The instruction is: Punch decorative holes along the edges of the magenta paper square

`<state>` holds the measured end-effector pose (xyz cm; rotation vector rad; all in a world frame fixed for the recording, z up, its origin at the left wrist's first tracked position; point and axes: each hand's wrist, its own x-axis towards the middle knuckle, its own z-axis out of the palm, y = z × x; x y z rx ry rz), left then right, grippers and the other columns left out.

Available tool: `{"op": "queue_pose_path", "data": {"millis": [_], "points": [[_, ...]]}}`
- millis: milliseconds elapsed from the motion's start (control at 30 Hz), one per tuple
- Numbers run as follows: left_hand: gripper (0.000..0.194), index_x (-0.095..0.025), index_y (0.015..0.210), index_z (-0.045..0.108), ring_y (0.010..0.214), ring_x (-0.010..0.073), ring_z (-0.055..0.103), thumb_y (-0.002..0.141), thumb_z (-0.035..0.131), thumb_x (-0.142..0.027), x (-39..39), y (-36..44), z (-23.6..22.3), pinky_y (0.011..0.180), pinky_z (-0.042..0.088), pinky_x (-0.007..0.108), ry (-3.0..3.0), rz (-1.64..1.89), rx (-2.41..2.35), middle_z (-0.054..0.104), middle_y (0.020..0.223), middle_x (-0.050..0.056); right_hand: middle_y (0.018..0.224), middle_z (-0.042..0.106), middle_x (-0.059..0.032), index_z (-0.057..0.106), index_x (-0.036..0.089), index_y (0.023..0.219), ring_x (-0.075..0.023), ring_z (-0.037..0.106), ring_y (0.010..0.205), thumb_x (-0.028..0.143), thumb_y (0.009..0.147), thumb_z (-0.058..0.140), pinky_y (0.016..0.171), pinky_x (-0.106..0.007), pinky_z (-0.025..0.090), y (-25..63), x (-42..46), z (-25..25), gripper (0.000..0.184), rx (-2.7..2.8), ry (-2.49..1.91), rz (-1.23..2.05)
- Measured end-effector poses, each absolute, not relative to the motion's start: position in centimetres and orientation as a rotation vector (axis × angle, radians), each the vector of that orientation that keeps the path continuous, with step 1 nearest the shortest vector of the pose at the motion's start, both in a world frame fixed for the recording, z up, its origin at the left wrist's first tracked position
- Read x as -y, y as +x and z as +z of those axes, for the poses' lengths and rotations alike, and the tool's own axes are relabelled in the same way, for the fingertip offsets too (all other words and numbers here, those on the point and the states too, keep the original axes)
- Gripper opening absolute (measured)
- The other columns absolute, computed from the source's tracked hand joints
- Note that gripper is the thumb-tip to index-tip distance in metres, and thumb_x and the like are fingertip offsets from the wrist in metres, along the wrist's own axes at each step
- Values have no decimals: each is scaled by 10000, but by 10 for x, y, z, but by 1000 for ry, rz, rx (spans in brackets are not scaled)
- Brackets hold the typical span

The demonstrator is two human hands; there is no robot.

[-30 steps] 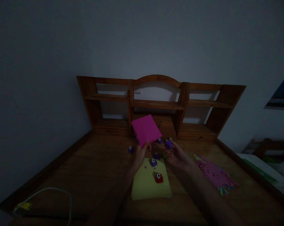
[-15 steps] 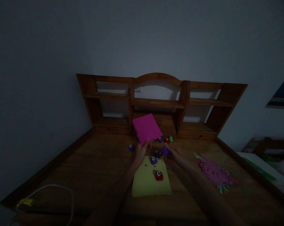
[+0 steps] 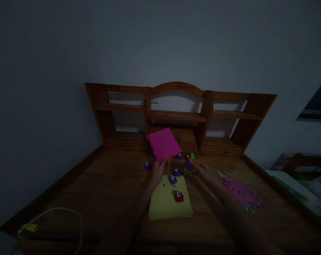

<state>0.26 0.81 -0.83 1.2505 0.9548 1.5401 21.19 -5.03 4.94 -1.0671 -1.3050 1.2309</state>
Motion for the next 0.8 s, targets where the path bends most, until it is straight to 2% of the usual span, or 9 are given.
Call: {"op": "queue_pose_path", "data": {"millis": [67, 200, 400, 533, 667, 800], "points": [[443, -155, 626, 615, 570, 142, 565, 826, 599, -551, -8, 3, -7, 560, 441, 245, 1229, 1575, -954, 607, 608, 21, 915, 749, -99, 769, 193, 907, -272, 672, 846, 498, 742, 741, 722, -374, 530, 233, 47, 44, 348, 1466, -1216, 1061], [425, -160, 653, 613, 573, 130, 554, 811, 624, -554, -7, -3, 4, 542, 437, 236, 1112, 1756, -915, 597, 627, 7, 927, 762, -84, 757, 210, 959, -294, 688, 899, 461, 757, 705, 785, -380, 533, 267, 42, 19, 326, 1631, -1402, 743], [444, -168, 672, 592, 490, 110, 515, 779, 638, -596, -10, -24, 25, 479, 418, 223, 847, 1965, -916, 553, 578, -20, 1061, 733, -111, 738, 196, 1073, -279, 682, 934, 467, 846, 571, 842, -366, 493, 279, 36, -6, 391, 1922, -1553, 479], [450, -166, 667, 592, 470, 104, 502, 779, 637, -600, -12, -31, 27, 462, 418, 221, 829, 1977, -917, 554, 568, -21, 1015, 722, -130, 757, 185, 996, -265, 673, 898, 458, 887, 503, 802, -328, 472, 275, 34, -4, 388, 2013, -1591, 333], [501, -165, 652, 583, 459, 97, 492, 792, 599, -646, -16, -34, 23, 459, 406, 209, 817, 1990, -901, 534, 537, -24, 1017, 713, -109, 733, 207, 1005, -247, 667, 829, 508, 921, 438, 741, -316, 458, 271, 26, 7, 430, 1903, -1613, 226], [520, -153, 682, 612, 480, 107, 523, 794, 594, -661, -22, -32, 14, 469, 419, 213, 947, 1822, -882, 558, 551, -5, 982, 710, -118, 716, 176, 965, -242, 655, 846, 461, 928, 432, 729, -301, 446, 250, -2, 28, 404, 1889, -1504, 167]]}}
